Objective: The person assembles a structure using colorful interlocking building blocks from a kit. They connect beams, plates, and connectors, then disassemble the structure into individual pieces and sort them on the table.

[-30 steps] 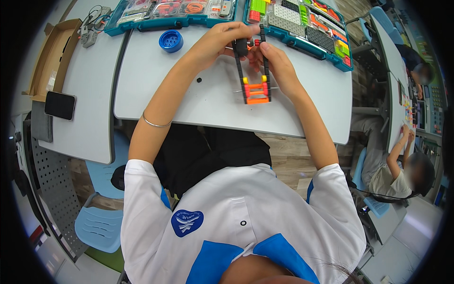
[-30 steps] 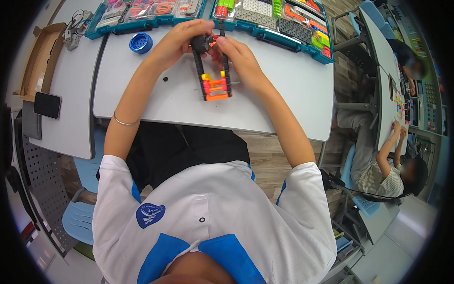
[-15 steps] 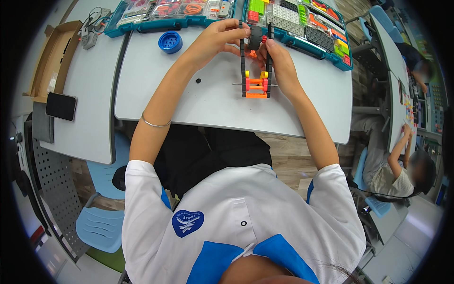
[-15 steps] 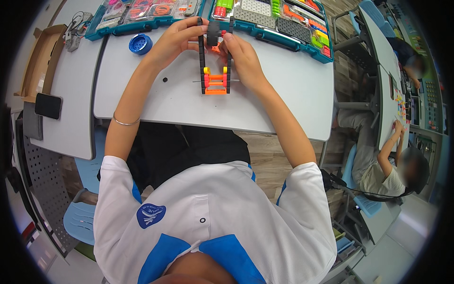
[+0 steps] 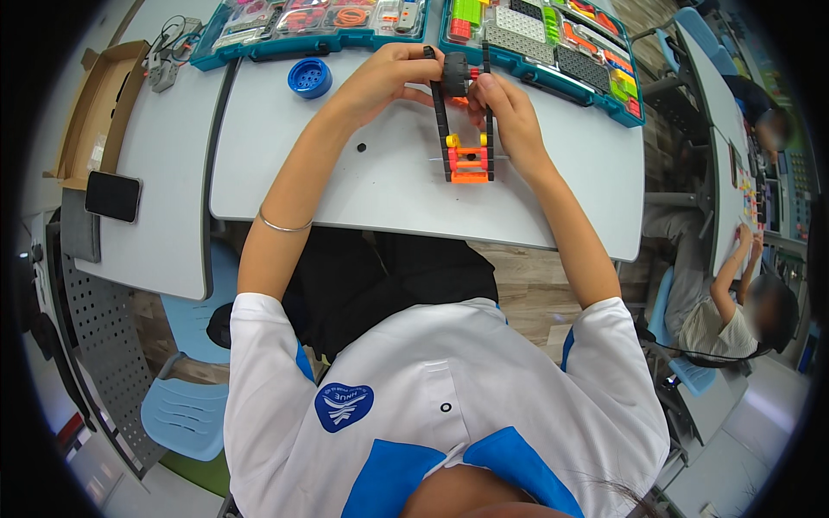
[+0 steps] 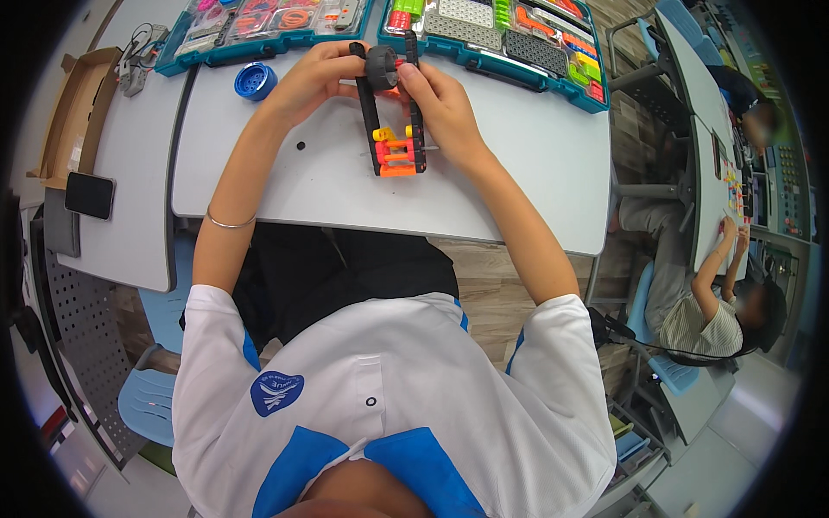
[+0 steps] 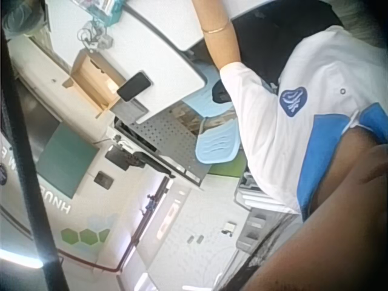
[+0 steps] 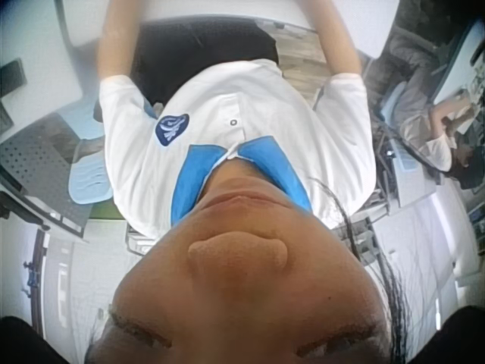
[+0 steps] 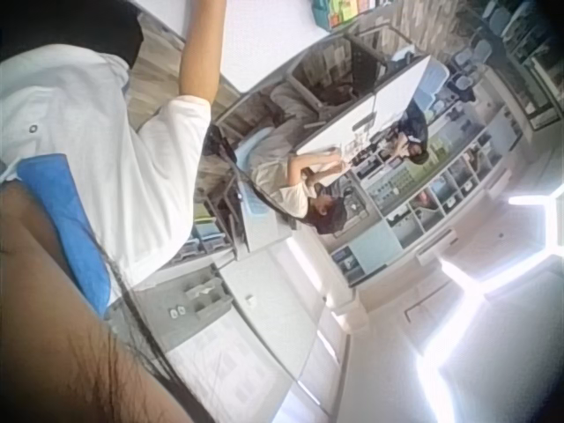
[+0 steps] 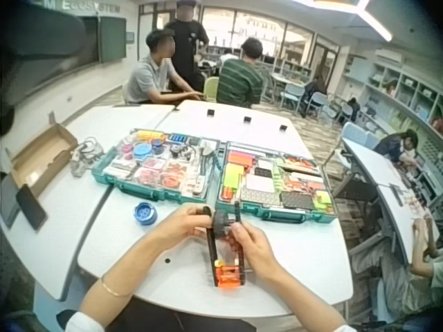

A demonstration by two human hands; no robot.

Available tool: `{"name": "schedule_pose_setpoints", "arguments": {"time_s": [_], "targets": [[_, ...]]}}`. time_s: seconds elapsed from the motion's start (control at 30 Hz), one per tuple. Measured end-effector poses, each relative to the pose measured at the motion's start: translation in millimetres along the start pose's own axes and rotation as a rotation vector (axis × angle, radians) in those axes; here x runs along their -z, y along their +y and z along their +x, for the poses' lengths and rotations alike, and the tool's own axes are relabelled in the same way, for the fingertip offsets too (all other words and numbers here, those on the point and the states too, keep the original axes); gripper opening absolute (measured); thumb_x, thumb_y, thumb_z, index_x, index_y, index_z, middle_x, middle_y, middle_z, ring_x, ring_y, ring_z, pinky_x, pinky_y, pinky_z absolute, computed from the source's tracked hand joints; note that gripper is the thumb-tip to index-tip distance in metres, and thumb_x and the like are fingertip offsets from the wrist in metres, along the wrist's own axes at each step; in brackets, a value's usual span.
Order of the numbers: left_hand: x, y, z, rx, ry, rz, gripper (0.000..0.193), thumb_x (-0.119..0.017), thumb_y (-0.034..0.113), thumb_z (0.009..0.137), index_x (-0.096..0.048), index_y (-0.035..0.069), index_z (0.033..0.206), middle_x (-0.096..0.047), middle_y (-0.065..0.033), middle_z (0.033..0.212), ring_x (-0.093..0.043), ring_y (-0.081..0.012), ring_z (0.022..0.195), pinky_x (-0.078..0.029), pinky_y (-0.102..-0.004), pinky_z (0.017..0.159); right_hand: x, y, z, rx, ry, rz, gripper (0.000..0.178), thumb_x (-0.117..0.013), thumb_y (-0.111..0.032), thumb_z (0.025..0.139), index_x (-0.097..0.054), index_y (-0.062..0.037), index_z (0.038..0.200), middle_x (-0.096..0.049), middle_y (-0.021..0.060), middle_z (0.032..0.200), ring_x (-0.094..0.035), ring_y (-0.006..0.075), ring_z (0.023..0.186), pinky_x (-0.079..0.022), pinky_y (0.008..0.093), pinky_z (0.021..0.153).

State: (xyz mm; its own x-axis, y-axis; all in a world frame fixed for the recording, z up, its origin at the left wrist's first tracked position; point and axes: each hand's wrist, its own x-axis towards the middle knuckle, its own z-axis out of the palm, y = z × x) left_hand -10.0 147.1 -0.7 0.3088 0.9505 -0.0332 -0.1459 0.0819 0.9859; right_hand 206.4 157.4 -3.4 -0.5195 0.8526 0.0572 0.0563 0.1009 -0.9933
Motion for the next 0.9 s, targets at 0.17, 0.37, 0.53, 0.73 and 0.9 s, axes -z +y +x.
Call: {"name": "schedule_pose_setpoints", "arguments": {"time_s": [0.17, 0.37, 0.53, 0.73, 0.9], "targets": [[0.3, 5.6, -3.7, 0.047, -0.046, 0.042, 0.030, -0.062, 0.031, 0.088, -0.069, 0.004, 0.098, -0.069, -0.0060, 0.094, -0.066, -0.0146, 0.090, -0.056, -0.0328, 0.081, 1.8, -1.3, 0.7, -0.033, -0.066, 0.102, 0.039, -0.049, -0.040, 0.101, -0.056, -0.0046, 0.084, -0.054, 0.0009, 0.075, -0.053, 0.0099, 0.070, -0.045, 0.0258, 0.065], [10.2, 11.0, -6.0, 0.078, -0.144, 0.160, 0.036, -0.062, 0.034, 0.087, -0.070, 0.002, 0.102, -0.069, -0.0082, 0.098, -0.066, -0.0157, 0.095, -0.055, -0.0334, 0.086, 6.1, -4.6, 1.9, -0.066, -0.141, 0.179, 0.040, -0.050, -0.039, 0.100, -0.054, -0.0044, 0.081, -0.053, 0.0026, 0.072, -0.054, 0.0129, 0.068, -0.046, 0.0279, 0.066], [14.1, 10.9, -6.6, 0.110, -0.194, 0.154, 0.036, -0.061, 0.028, 0.089, -0.068, -0.001, 0.110, -0.068, -0.0095, 0.105, -0.064, -0.0162, 0.103, -0.054, -0.0354, 0.089, 11.6, -12.0, 2.8, -0.094, -0.179, 0.137, 0.039, -0.051, -0.039, 0.099, -0.055, -0.0051, 0.081, -0.052, 0.0024, 0.072, -0.054, 0.0127, 0.068, -0.045, 0.0273, 0.066], [12.1, 14.5, -9.0, 0.140, -0.248, 0.060, 0.036, -0.060, 0.025, 0.089, -0.066, 0.000, 0.115, -0.067, -0.0087, 0.108, -0.063, -0.0147, 0.103, -0.052, -0.0345, 0.090, 11.3, -20.0, 1.8, -0.150, -0.203, 0.181, 0.032, -0.054, -0.037, 0.097, -0.057, -0.0060, 0.090, -0.055, 0.0019, 0.079, -0.054, 0.0113, 0.070, -0.045, 0.0266, 0.066], [10.8, 11.0, -5.7, 0.124, -0.217, 0.001, 0.035, -0.056, 0.021, 0.089, -0.064, 0.001, 0.117, -0.067, -0.0071, 0.109, -0.063, -0.0158, 0.103, -0.047, -0.0357, 0.095, 20.2, -24.8, 3.5, -0.304, -0.244, 0.534, 0.033, -0.056, -0.035, 0.097, -0.061, -0.0023, 0.104, -0.059, 0.0054, 0.088, -0.055, 0.0128, 0.073, -0.046, 0.0276, 0.065]]}}
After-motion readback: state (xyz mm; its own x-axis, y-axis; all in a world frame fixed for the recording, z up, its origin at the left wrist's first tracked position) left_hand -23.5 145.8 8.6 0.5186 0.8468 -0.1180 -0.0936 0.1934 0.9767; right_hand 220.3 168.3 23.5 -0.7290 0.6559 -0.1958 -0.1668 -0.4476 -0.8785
